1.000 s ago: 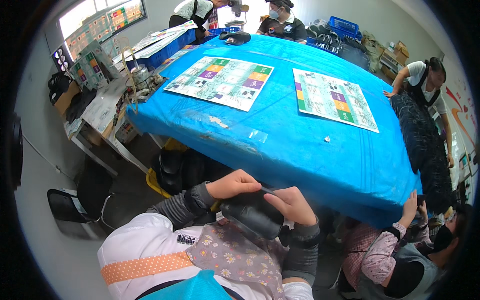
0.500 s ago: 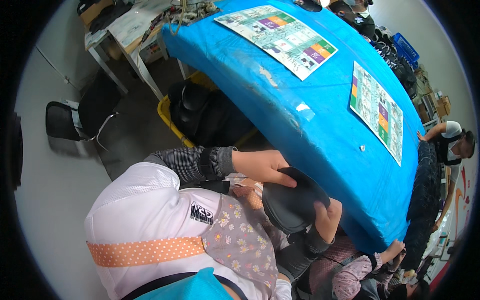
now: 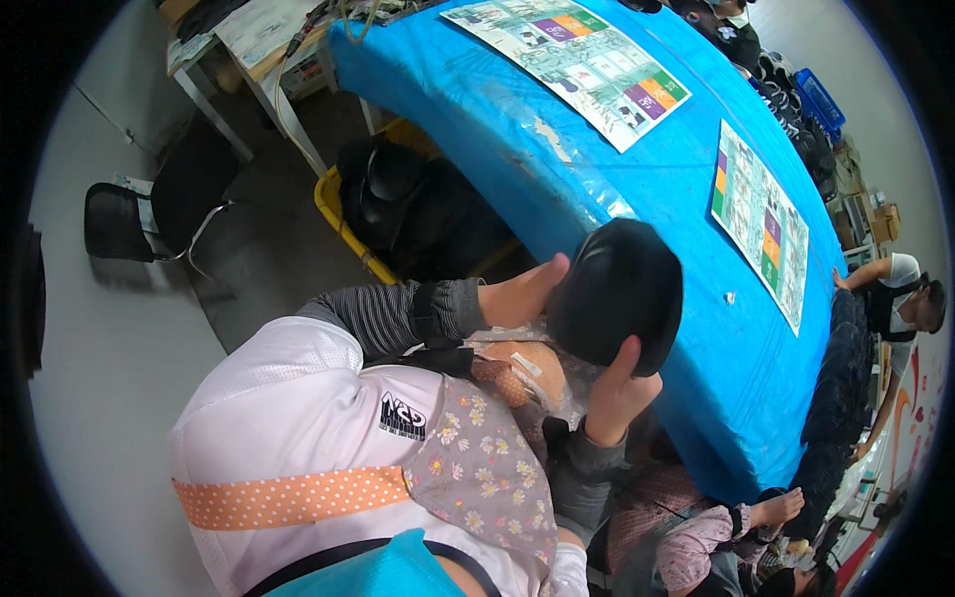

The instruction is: The recorder applies adhesive or a treatment to small black shoe components at a manufacturing workstation.

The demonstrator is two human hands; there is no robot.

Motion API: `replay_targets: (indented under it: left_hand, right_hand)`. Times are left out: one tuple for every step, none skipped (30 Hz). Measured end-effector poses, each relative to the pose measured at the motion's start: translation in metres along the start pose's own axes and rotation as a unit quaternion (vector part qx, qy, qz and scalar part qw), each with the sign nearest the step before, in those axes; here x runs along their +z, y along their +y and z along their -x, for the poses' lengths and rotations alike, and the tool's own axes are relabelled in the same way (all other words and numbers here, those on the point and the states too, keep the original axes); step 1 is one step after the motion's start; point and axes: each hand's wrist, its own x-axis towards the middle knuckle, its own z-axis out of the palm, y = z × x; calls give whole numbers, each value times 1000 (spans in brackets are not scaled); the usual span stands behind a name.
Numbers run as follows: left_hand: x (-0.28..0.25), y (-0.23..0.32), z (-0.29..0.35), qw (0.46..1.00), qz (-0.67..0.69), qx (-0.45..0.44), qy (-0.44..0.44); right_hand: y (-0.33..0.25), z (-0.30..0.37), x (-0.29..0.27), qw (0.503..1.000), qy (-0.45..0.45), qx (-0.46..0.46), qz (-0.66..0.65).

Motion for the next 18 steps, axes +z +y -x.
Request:
replay_targets:
  left_hand:
    - [-24, -17, 5, 993, 40, 12, -113]
    - [-23, -8, 7, 992, 42, 6, -118]
    - [-21, 1, 8, 983, -91, -36, -156]
    - [-15, 10, 9, 953, -222, -73, -193]
    - [-10, 11, 8, 927, -320, -40, -191]
    - [-5, 10, 9, 925, -318, -43, -205]
    - [-1, 10, 14, 948, -272, -58, -151]
    - [0, 10, 16, 967, -226, -75, -95]
    - [0, 9, 16, 961, -256, -58, -87]
    - [-3, 10, 16, 960, -257, -63, -95]
    - [-7, 13, 17, 959, -254, -87, -90]
    - [-9, 15, 17, 958, -251, -110, -85]
    - [-8, 15, 19, 964, -230, -102, -83]
    - [-7, 14, 19, 963, -233, -106, -87]
    - [-7, 13, 18, 971, -191, -119, -76]
    - [-6, 13, 19, 978, -148, -133, -63]
    - [-4, 12, 18, 976, -151, -139, -67]
    - [-2, 11, 15, 983, -122, -128, -47]
  right_hand:
    - [-11, -4, 5, 1000, 3, 15, -21]
    - [-20, -6, 7, 999, 13, 35, -39]
    - [-29, -10, 9, 996, 17, 56, -67]
    - [-27, -10, 14, 996, 25, 61, -65]
    - [-21, -9, 19, 993, 42, 65, -91]
    - [-19, -8, 25, 989, 60, 69, -117]
    - [-32, -8, 34, 993, 87, -16, -82]
    - [-23, -6, 29, 991, 31, 54, -122]
    - [-21, -8, 23, 987, -13, 81, -138]
    - [-20, -10, 20, 980, -60, 108, -156]
    - [-20, -12, 17, 980, -52, 113, -157]
    - [-22, -14, 14, 969, -111, 129, -178]
    - [-22, -16, 14, 954, -173, 142, -200]
    - [-21, -16, 16, 954, -168, 144, -203]
    - [-20, -15, 19, 949, -156, 154, -225]
    - [-21, -13, 23, 944, -145, 164, -248]
    - [-23, -11, 28, 942, -121, 177, -258]
    - [-24, -10, 31, 941, -115, 181, -261]
